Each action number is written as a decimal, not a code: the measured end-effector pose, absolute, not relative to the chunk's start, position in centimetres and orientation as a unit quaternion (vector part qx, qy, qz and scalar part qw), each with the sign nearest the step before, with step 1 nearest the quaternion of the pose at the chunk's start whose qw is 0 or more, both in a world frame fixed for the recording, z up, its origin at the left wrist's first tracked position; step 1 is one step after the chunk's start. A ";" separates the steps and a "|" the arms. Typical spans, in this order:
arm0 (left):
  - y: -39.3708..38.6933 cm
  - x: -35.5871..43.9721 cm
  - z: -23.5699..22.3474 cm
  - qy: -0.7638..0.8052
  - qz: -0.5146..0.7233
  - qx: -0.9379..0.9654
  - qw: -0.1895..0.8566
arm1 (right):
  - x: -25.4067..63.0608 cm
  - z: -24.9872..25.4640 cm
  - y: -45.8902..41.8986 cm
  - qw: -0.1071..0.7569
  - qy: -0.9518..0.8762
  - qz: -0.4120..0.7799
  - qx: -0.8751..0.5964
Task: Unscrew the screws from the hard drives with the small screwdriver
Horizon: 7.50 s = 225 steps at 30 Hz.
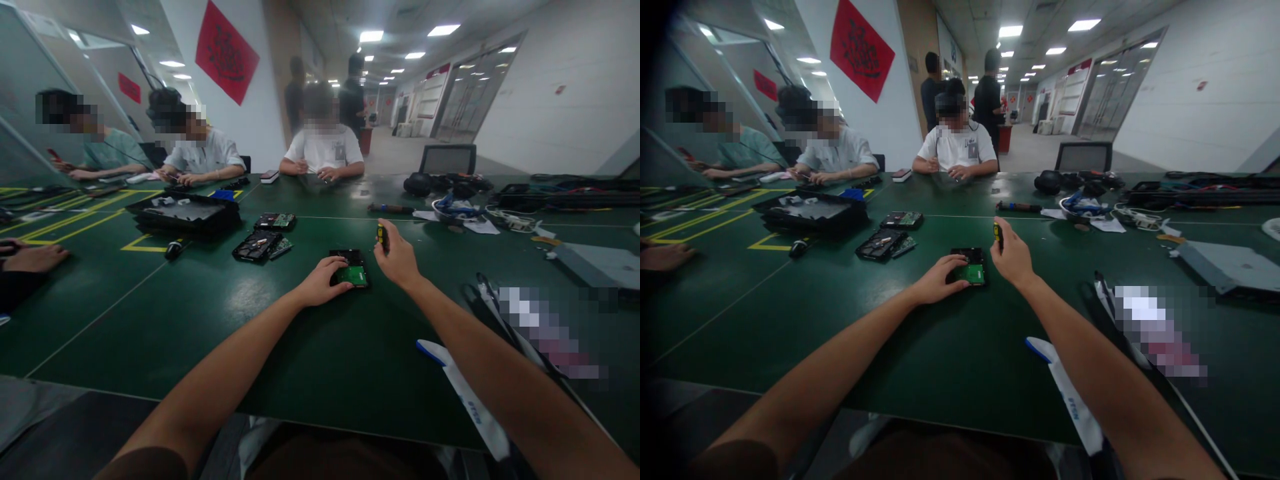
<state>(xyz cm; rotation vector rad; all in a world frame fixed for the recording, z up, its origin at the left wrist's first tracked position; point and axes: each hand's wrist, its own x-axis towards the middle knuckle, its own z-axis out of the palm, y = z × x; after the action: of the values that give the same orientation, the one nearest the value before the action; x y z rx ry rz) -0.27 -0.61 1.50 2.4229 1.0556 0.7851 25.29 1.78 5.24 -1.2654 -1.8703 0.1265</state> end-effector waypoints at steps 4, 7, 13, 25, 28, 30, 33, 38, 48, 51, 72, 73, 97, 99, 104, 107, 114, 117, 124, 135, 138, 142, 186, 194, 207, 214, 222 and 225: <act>-0.5 -0.3 1.4 0.373 0.280 0.864 0.190 | 25.1 5.0 1.7 0.468 -0.733 0.068 -0.490; -0.4 -0.4 1.1 0.368 0.287 0.864 0.187 | 24.7 4.8 1.7 0.509 -0.730 0.066 -0.452; -0.1 -0.3 0.7 0.368 0.286 0.867 0.179 | 24.0 4.3 2.0 0.548 -0.739 0.029 -0.392; -0.2 -0.5 0.7 0.366 0.290 0.865 0.182 | 24.1 4.1 2.0 0.541 -0.749 0.026 -0.382; -0.2 -0.4 0.6 0.364 0.290 0.866 0.181 | 24.1 4.1 2.0 0.538 -0.750 0.027 -0.384; -0.2 -0.4 0.6 0.365 0.290 0.866 0.181 | 24.1 4.1 2.0 0.538 -0.749 0.026 -0.385; -0.2 -0.4 0.7 0.366 0.291 0.865 0.181 | 24.1 4.2 1.9 0.540 -0.747 0.031 -0.386; -0.2 -0.4 0.7 0.363 0.291 0.867 0.179 | 24.0 4.3 1.8 0.542 -0.744 0.030 -0.390; -0.4 -0.3 0.9 0.368 0.288 0.864 0.185 | 24.0 4.4 1.7 0.532 -0.747 0.014 -0.398; -0.3 -0.3 1.0 0.370 0.285 0.864 0.187 | 23.9 4.5 1.6 0.529 -0.753 0.012 -0.392; -0.4 -0.3 0.9 0.369 0.290 0.863 0.184 | 23.7 4.9 1.3 0.529 -0.759 -0.010 -0.379; -0.4 -0.3 1.0 0.368 0.290 0.864 0.182 | 23.7 4.9 1.3 0.531 -0.758 -0.010 -0.377; -0.3 -0.4 0.8 0.366 0.288 0.867 0.180 | 23.8 4.7 1.5 0.529 -0.758 -0.004 -0.382; -0.3 -0.4 0.9 0.366 0.287 0.866 0.183 | 23.8 4.7 1.5 0.529 -0.757 -0.001 -0.382; -0.2 -0.3 0.8 0.366 0.290 0.865 0.183 | 23.8 4.5 1.6 0.532 -0.754 0.010 -0.386; -0.2 -0.3 0.8 0.365 0.290 0.866 0.182 | 23.8 4.6 1.5 0.534 -0.749 0.002 -0.391; -0.4 -0.4 1.0 0.364 0.287 0.867 0.182 | 23.9 5.1 1.1 0.519 -0.763 -0.022 -0.384; -0.4 -0.4 1.0 0.367 0.283 0.867 0.184 | 23.8 5.1 1.1 0.521 -0.760 -0.016 -0.388; -0.4 -0.3 1.1 0.367 0.288 0.865 0.184 | 23.8 4.9 1.3 0.530 -0.757 -0.012 -0.380; -0.1 -0.4 0.4 0.362 0.293 0.866 0.180 | 23.8 5.0 1.3 0.527 -0.760 -0.023 -0.379; -0.1 -0.4 0.5 0.363 0.292 0.866 0.182 | 23.8 5.0 1.3 0.523 -0.764 -0.025 -0.377; -0.1 -0.4 0.6 0.361 0.292 0.867 0.180 | 23.8 5.0 1.4 0.524 -0.760 -0.027 -0.383; -0.4 -0.3 1.1 0.368 0.289 0.864 0.185 | 23.8 5.0 1.2 0.519 -0.759 -0.028 -0.392; -0.3 -0.3 0.8 0.365 0.290 0.866 0.181 | 23.7 5.0 1.3 0.523 -0.761 -0.015 -0.384; -0.3 -0.3 0.9 0.366 0.290 0.865 0.182 | 23.8 5.0 1.3 0.523 -0.757 -0.025 -0.391; -0.4 -0.3 1.0 0.365 0.289 0.866 0.182 | 23.8 5.0 1.2 0.517 -0.765 -0.020 -0.385; -0.3 -0.3 0.9 0.367 0.290 0.864 0.185 | 23.8 5.0 1.2 0.517 -0.765 -0.026 -0.384; -0.3 -0.3 0.8 0.364 0.290 0.866 0.184 | 23.8 5.0 1.2 0.519 -0.761 -0.030 -0.387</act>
<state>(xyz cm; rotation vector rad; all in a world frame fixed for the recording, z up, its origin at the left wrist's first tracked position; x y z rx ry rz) -0.33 -0.26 0.85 2.4415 1.0265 0.8189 23.77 1.21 5.02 -0.9283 -1.8255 -0.0718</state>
